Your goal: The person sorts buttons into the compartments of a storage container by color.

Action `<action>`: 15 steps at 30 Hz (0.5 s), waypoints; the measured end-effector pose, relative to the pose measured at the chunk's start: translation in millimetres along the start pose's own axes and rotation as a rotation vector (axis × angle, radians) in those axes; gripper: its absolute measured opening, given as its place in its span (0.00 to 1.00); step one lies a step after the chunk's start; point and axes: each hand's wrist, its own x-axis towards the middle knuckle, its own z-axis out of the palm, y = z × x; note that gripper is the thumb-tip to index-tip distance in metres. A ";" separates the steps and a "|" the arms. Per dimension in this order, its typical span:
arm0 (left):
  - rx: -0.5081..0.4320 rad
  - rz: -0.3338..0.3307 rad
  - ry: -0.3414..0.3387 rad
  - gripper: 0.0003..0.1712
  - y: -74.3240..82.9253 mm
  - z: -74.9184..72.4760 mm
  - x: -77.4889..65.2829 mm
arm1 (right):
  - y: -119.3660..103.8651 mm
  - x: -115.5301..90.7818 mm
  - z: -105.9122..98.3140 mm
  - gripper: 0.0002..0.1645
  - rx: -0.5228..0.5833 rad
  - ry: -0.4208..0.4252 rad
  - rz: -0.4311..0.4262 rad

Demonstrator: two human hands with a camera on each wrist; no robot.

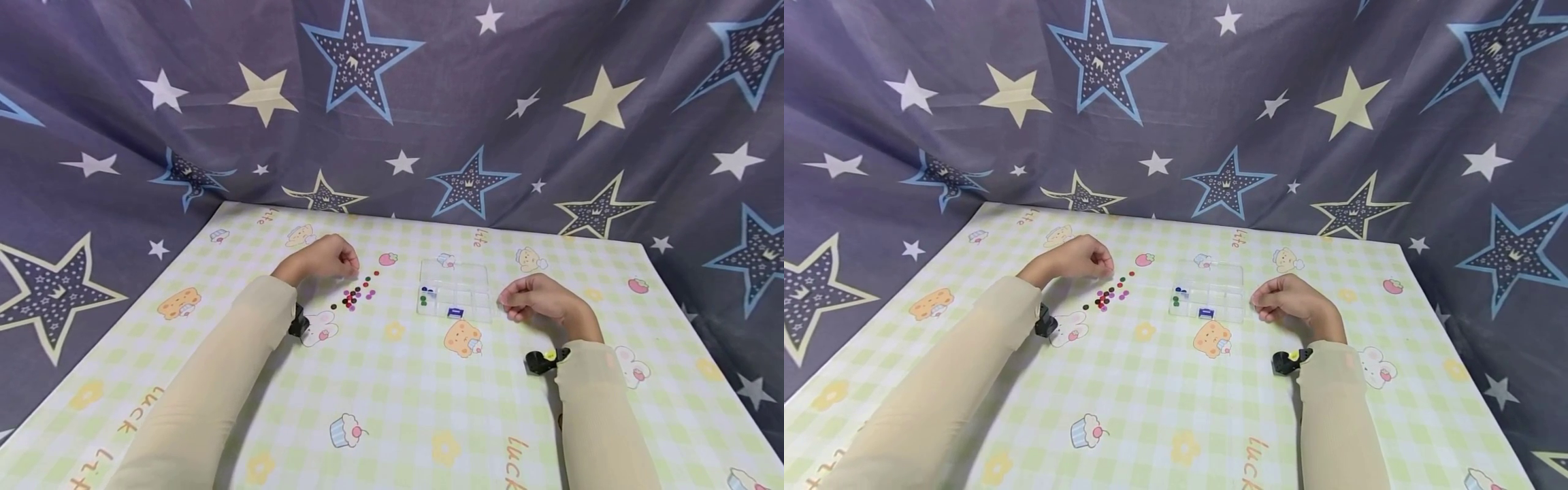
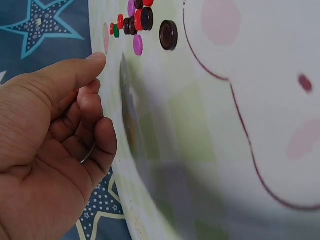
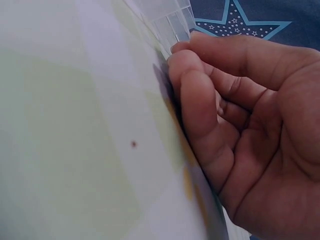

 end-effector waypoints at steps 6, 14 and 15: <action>-0.008 0.031 -0.017 0.06 4.2 2.7 8.8 | -0.9 1.1 -1.3 0.15 -0.008 0.001 -0.007; 0.019 0.069 -0.047 0.06 7.1 7.1 15.0 | 1.4 3.6 -2.4 0.15 -0.002 0.001 0.001; 0.020 0.072 -0.051 0.06 7.2 7.6 15.3 | 1.6 3.5 -2.5 0.15 -0.001 0.001 0.002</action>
